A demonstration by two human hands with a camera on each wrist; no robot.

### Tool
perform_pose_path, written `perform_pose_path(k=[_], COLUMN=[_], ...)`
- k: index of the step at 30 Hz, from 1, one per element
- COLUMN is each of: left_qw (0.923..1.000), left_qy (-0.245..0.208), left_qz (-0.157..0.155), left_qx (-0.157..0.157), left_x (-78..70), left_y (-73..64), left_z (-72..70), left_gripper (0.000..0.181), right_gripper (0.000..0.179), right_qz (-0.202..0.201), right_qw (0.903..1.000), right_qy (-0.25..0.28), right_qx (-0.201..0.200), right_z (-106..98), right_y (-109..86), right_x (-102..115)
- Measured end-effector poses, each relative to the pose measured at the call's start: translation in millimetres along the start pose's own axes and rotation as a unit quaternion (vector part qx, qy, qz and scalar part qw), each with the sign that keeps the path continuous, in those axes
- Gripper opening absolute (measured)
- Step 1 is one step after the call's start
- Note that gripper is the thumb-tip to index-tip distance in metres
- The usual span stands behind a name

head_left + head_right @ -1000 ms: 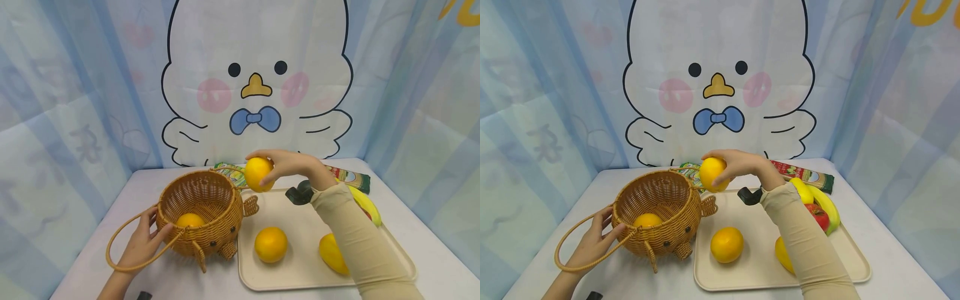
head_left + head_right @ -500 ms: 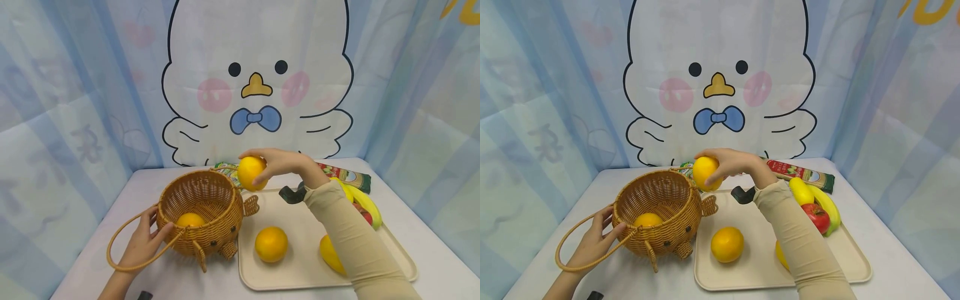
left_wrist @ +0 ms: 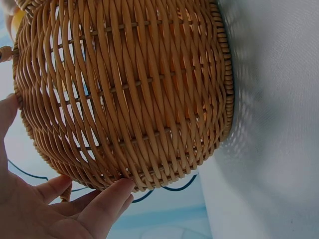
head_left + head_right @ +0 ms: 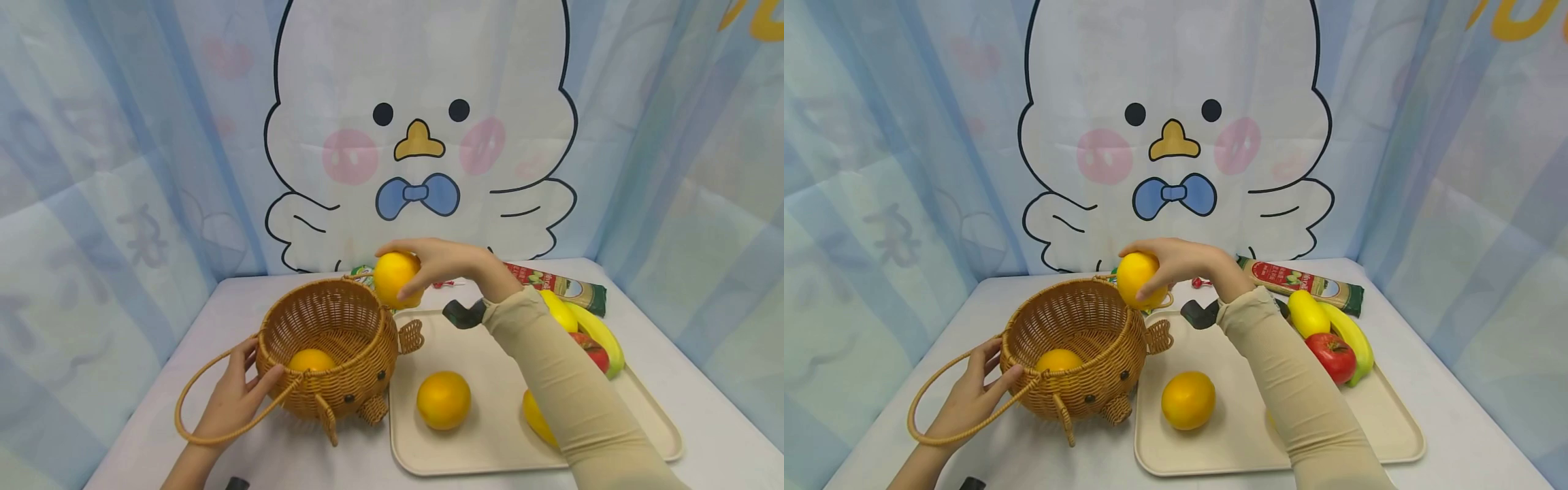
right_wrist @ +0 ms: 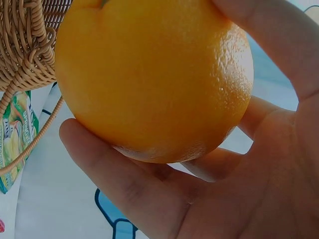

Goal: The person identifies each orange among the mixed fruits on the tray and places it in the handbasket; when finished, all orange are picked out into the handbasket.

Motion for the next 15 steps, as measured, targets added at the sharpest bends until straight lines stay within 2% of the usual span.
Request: perform_pose_path(k=[15], left_qw=[0.9999], left_qy=[-0.002], left_qz=[0.009], left_qx=[-0.007], left_x=[-0.8], left_y=[-0.5], left_z=[-1.4], left_gripper=[0.075], right_gripper=[0.070], right_qz=[-0.047], right_qw=[0.9988], right_qy=[-0.008], right_qx=[0.009], right_z=[4], right_y=[19.8], right_x=[25])
Point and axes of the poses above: each hand's wrist, its own y-axis towards the middle knuckle, its own z-axis out of the palm, x = y × z, the point moved 7 cm from there along y, towards the middle knuckle, and after that the axes turned 1 degree about z, right-handed, at the moved point
